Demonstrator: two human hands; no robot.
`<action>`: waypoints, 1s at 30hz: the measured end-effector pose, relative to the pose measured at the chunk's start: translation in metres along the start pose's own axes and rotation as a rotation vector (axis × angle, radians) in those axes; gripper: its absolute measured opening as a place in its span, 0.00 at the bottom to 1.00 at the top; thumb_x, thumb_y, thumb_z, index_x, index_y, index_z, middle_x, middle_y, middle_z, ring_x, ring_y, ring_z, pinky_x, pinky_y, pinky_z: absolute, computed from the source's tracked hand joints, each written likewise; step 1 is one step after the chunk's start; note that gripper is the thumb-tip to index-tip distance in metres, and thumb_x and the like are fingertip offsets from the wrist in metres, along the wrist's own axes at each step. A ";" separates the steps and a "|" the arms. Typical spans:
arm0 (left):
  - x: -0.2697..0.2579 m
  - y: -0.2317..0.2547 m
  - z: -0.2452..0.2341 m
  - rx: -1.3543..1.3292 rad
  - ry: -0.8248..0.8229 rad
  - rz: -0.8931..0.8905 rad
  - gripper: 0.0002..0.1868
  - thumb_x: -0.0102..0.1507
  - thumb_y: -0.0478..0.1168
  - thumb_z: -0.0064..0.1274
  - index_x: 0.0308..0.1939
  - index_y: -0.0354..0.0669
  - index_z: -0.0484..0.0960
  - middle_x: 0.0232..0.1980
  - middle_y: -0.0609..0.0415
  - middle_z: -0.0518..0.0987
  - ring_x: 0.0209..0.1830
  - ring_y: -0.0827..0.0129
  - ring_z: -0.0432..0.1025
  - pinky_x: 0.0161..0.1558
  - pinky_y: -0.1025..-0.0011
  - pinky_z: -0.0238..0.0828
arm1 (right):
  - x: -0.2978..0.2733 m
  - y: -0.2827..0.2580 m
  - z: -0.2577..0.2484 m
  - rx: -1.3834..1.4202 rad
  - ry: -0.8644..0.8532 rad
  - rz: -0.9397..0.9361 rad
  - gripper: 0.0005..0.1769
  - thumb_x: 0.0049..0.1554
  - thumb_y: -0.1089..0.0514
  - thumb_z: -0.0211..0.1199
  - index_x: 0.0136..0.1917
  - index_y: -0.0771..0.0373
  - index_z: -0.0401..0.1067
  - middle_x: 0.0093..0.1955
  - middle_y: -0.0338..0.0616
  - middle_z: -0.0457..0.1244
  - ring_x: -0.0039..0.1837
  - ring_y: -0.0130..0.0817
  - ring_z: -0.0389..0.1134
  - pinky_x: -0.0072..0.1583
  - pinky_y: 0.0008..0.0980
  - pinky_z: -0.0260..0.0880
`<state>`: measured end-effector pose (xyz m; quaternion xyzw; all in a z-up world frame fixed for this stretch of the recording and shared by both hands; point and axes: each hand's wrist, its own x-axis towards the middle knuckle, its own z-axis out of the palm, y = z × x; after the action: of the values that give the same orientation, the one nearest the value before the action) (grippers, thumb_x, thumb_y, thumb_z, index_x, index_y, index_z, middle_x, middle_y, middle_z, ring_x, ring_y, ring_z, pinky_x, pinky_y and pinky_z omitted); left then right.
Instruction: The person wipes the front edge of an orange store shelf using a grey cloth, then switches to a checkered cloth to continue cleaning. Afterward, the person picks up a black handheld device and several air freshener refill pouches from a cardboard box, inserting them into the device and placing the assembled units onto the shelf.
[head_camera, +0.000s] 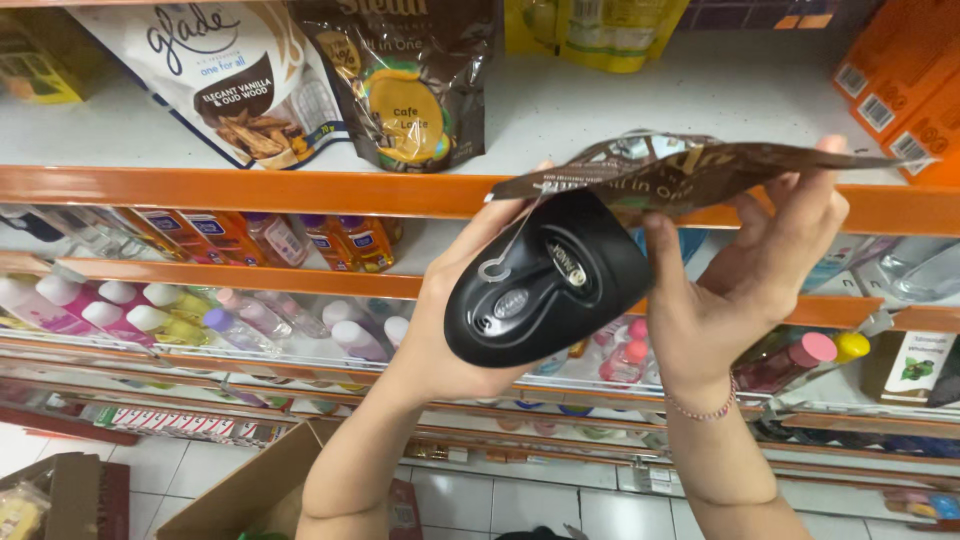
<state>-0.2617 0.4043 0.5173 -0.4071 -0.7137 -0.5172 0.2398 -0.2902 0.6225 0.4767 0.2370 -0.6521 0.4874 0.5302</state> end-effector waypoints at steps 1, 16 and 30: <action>0.005 0.000 0.000 -0.012 0.006 -0.014 0.44 0.56 0.39 0.67 0.71 0.26 0.65 0.73 0.40 0.71 0.72 0.60 0.70 0.76 0.71 0.61 | 0.006 0.002 0.006 -0.036 0.016 -0.021 0.50 0.64 0.76 0.69 0.85 0.60 0.41 0.74 0.41 0.47 0.71 0.30 0.57 0.69 0.27 0.66; 0.029 -0.027 -0.014 0.055 -0.028 0.043 0.32 0.56 0.36 0.72 0.62 0.31 0.78 0.84 0.32 0.47 0.86 0.47 0.52 0.82 0.60 0.54 | 0.031 0.008 0.047 -0.272 0.025 -0.050 0.48 0.64 0.67 0.75 0.84 0.64 0.45 0.69 0.46 0.54 0.65 0.35 0.60 0.62 0.29 0.66; 0.031 -0.018 -0.013 0.023 -0.026 0.042 0.36 0.57 0.38 0.66 0.68 0.30 0.73 0.84 0.32 0.46 0.86 0.46 0.54 0.81 0.57 0.60 | 0.037 0.001 0.045 -0.525 -0.113 -0.031 0.43 0.65 0.65 0.70 0.83 0.68 0.48 0.68 0.49 0.50 0.69 0.42 0.53 0.73 0.37 0.55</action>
<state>-0.2949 0.4004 0.5350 -0.4260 -0.7138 -0.4985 0.2461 -0.3237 0.5906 0.5121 0.1280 -0.7812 0.2794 0.5434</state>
